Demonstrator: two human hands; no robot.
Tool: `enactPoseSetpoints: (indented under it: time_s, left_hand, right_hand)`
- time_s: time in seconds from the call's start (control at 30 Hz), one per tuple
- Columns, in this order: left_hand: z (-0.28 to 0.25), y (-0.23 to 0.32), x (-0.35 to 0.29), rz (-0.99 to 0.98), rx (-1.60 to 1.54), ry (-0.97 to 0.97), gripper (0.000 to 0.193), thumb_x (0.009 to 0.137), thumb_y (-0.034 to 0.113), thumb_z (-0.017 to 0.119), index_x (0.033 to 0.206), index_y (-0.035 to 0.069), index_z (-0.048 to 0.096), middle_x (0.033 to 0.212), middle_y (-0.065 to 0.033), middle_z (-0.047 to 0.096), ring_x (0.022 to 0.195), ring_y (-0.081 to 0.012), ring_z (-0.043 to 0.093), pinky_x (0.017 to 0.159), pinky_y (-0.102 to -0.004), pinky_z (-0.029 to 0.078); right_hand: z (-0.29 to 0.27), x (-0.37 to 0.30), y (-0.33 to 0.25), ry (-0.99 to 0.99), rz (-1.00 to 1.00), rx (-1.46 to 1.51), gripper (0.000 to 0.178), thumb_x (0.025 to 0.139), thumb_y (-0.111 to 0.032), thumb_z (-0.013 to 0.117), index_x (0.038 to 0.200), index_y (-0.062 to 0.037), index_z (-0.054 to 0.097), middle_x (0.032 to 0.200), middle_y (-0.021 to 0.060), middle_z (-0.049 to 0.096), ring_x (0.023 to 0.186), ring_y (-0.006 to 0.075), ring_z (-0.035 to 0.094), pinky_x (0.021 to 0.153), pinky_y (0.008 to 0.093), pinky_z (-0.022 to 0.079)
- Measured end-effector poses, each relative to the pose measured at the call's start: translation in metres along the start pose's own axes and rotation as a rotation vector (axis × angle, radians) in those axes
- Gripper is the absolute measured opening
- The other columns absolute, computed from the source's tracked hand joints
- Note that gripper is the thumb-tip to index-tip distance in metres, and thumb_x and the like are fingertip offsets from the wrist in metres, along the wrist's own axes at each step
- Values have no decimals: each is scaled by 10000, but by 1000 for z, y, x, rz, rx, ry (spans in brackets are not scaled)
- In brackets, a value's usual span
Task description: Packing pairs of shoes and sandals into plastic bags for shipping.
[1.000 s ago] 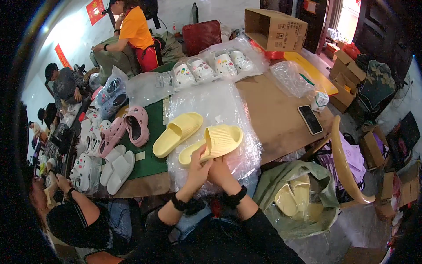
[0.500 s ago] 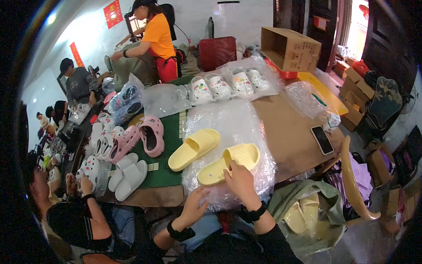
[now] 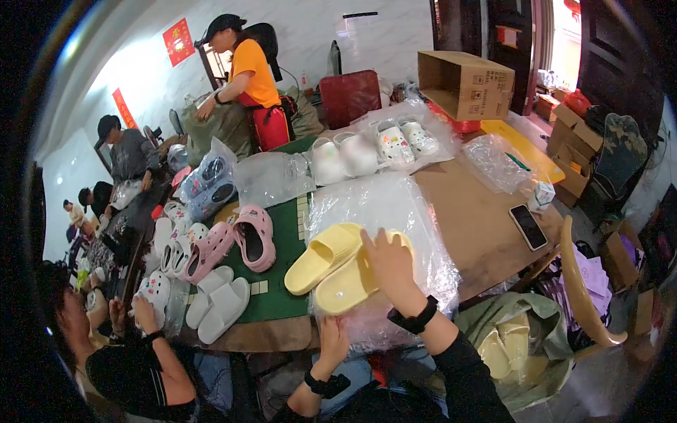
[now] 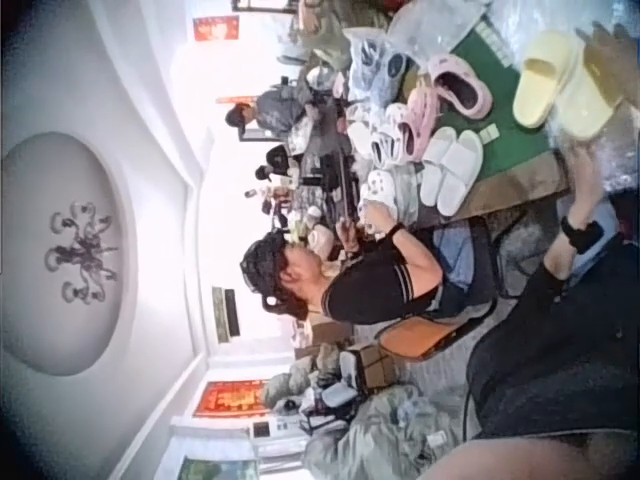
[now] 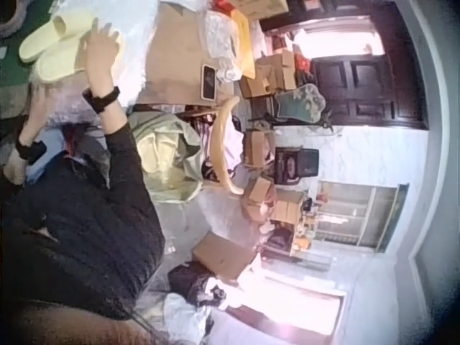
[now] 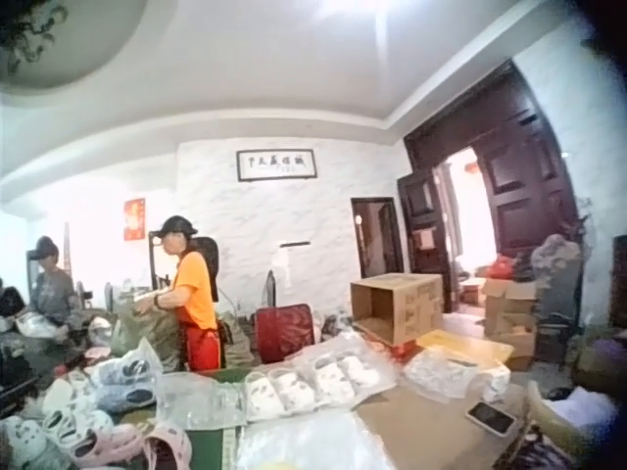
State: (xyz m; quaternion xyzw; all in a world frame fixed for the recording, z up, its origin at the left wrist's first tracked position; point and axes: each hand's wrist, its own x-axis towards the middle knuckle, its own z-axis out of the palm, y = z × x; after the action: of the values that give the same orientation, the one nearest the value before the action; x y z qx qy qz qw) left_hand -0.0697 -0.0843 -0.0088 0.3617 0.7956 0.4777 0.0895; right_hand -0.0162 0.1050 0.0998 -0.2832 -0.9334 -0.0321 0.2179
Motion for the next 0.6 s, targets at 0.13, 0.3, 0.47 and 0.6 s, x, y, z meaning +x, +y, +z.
enactPoseSetpoints:
  time_s: [0.13,0.3,0.47,0.6]
  left_hand:
    - [3,-8,-6,138,-166,-18,259,855,100,544,1089,-1,591,1102,-170,612,1086,-292,556,935,-385,410]
    - [11,-28,-17,191,-114,-152,336,786,67,627,1115,19,584,1068,-133,644,1011,-252,615,850,-340,476]
    - [13,-23,-18,255,-17,-120,349,795,106,617,1135,37,580,1070,-128,642,1007,-264,613,887,-336,459]
    - [7,-6,-17,116,-165,-156,403,800,151,626,1184,50,555,1148,-121,608,1117,-253,546,977,-383,387]
  right_hand:
    - [-5,6,-33,26,-186,156,507,795,-167,546,1296,-148,476,1057,129,523,797,283,559,659,379,475]
    - [35,10,-44,17,-459,131,584,756,-129,547,1328,-207,460,1122,148,493,852,292,546,669,374,463]
    - [52,18,-52,-134,-419,-26,205,722,-134,562,912,-85,618,892,118,554,823,265,532,664,377,391]
    - [46,21,-41,-145,-323,59,90,704,-138,571,771,-79,573,758,94,552,779,254,539,634,376,392]
